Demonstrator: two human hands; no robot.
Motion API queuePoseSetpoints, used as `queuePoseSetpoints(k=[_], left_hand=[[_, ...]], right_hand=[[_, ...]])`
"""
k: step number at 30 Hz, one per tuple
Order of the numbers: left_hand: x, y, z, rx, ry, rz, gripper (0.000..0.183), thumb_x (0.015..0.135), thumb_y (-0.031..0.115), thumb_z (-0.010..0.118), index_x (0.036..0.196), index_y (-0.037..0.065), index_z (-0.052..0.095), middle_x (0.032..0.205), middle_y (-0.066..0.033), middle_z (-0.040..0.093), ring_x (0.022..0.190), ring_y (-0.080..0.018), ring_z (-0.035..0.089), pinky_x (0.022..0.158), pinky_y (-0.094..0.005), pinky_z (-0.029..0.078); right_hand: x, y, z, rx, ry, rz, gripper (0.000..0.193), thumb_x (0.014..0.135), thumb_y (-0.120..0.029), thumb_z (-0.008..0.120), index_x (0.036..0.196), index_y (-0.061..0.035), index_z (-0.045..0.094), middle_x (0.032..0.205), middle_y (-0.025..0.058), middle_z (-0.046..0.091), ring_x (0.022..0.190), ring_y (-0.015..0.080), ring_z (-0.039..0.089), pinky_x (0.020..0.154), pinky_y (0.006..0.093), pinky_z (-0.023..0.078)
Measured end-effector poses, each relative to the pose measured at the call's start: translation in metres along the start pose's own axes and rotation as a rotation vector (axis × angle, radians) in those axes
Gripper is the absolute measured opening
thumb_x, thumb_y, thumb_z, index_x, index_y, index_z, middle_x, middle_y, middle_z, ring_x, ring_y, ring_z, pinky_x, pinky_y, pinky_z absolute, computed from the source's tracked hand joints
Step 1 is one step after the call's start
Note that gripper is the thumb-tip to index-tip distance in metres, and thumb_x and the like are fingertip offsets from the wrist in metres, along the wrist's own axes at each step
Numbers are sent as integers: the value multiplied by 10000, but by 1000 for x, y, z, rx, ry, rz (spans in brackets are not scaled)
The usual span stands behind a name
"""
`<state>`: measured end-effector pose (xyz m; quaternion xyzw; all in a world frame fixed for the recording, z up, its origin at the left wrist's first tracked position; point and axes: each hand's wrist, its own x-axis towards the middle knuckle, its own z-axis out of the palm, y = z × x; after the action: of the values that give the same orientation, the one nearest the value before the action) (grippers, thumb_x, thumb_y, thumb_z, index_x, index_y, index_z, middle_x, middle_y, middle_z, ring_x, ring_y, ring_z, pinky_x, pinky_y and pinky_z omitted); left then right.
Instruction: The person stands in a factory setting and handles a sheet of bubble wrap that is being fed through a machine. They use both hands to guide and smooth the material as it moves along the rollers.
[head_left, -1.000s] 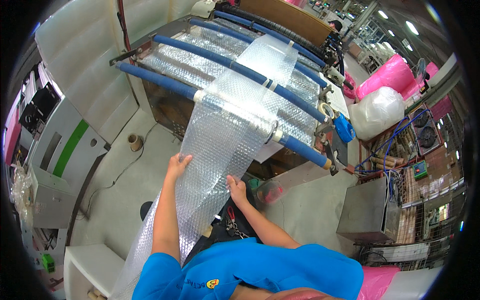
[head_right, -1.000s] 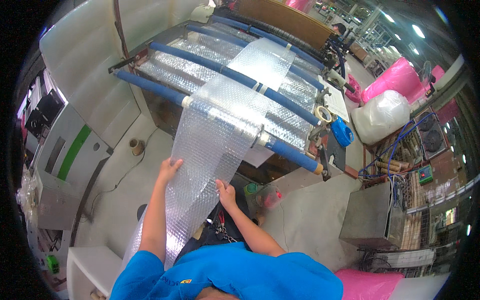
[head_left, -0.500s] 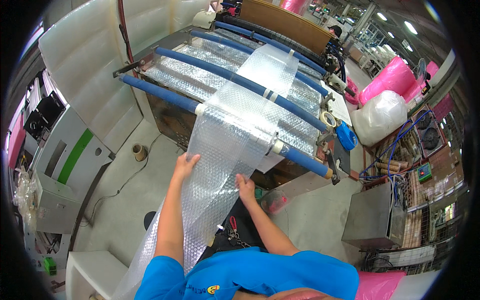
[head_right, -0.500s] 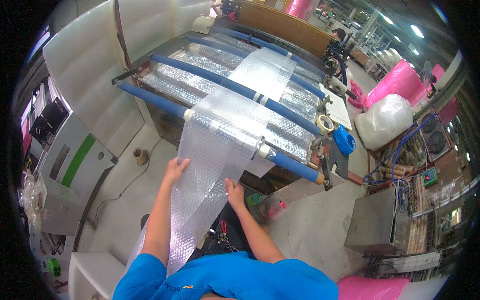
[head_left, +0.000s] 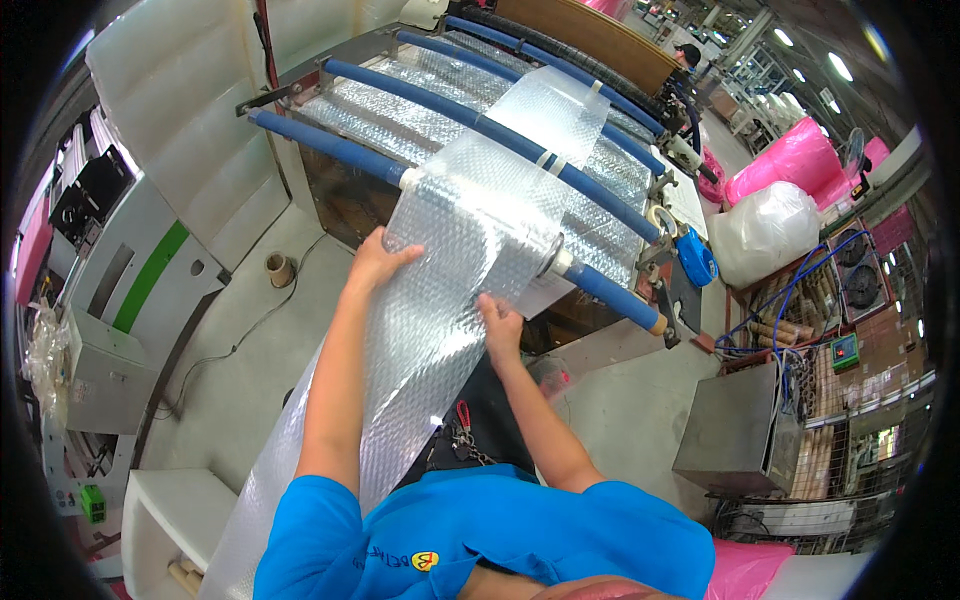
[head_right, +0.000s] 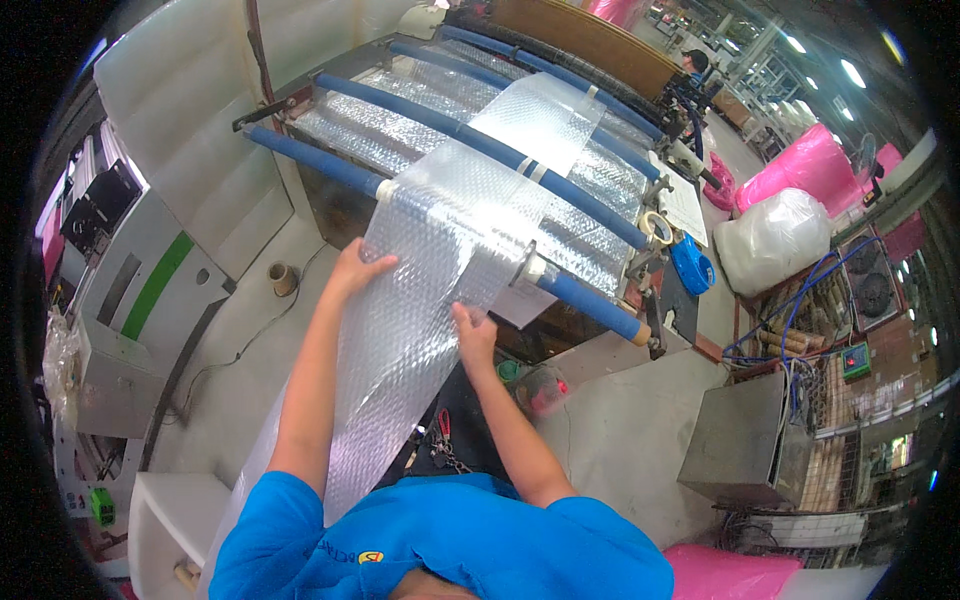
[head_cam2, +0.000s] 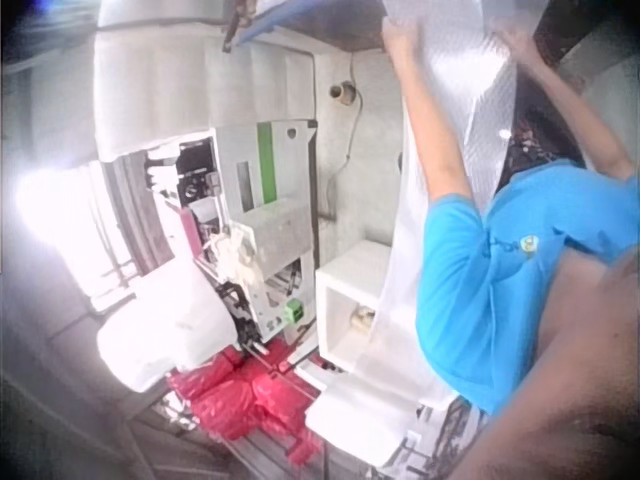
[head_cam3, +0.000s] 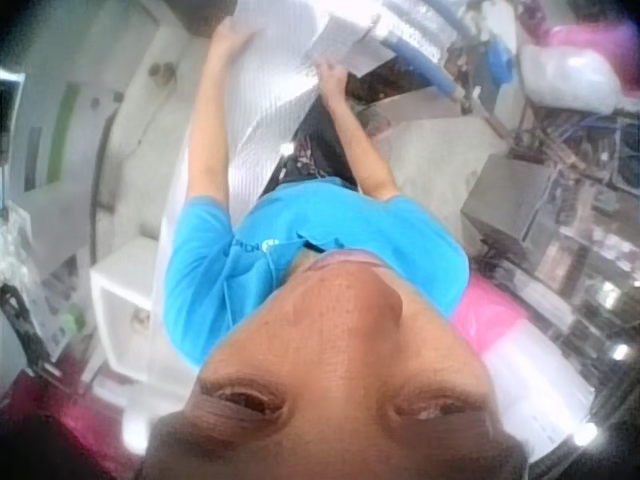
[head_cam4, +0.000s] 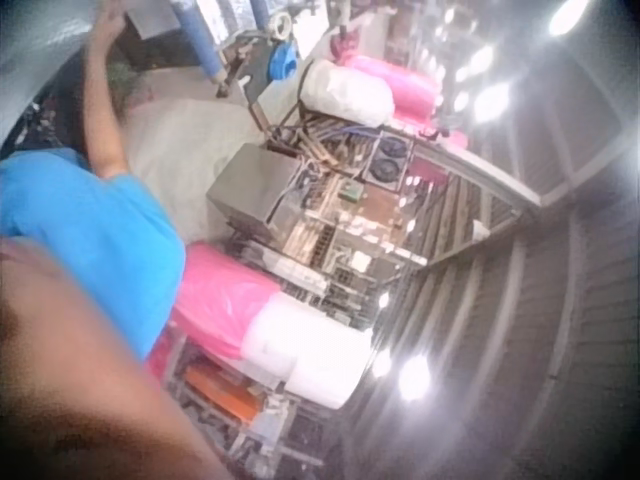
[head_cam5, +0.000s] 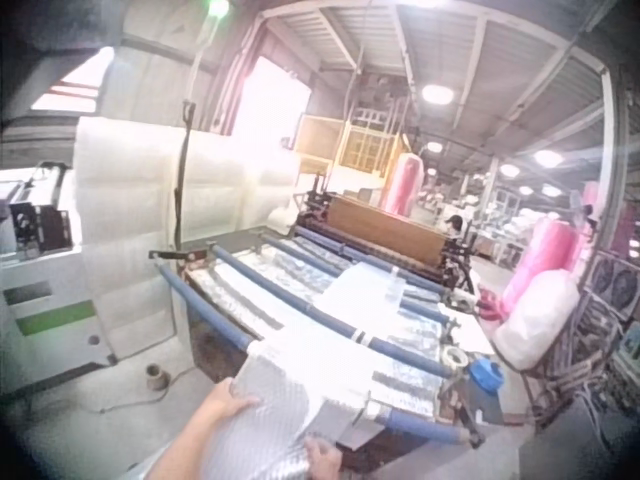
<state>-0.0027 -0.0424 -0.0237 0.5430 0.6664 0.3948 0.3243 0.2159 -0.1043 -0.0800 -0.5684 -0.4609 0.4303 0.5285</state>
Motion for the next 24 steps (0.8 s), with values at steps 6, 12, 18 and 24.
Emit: queuePoseSetpoints(k=[6, 12, 18, 24], left_hand=[[-60, -52, -19, -145, -55, -152, 514, 617, 331, 729, 934, -36, 556, 855, -132, 614, 781, -206, 587, 713, -304, 446], [-83, 18, -81, -325, -23, -69, 303, 704, 185, 671, 893, -30, 571, 794, -60, 608, 683, -101, 539, 638, -251, 433], [-76, -32, -40, -290, 8, -59, 288, 718, 203, 660, 868, -30, 579, 753, -53, 609, 659, -110, 539, 616, -257, 427], [-46, -72, 9, -70, 60, -101, 365, 713, 336, 637, 898, 24, 604, 774, -127, 621, 697, -216, 588, 644, -314, 440]], right_hand=[[-72, 22, 11, -11, -158, 259, 289, 816, -308, 556, 725, -34, 577, 620, -3, 522, 564, 62, 461, 521, 208, 366], [-117, -73, 4, 342, -322, 340, 273, 842, -308, 524, 714, -68, 555, 613, 3, 523, 525, 62, 460, 487, 197, 374], [-103, -2, 8, 120, -192, 282, 287, 845, -315, 515, 725, -58, 561, 644, 2, 543, 531, 55, 457, 494, 193, 370], [-48, 68, 1, 62, -224, 146, 331, 842, -351, 509, 706, -52, 553, 635, -4, 523, 553, 60, 454, 525, 200, 357]])
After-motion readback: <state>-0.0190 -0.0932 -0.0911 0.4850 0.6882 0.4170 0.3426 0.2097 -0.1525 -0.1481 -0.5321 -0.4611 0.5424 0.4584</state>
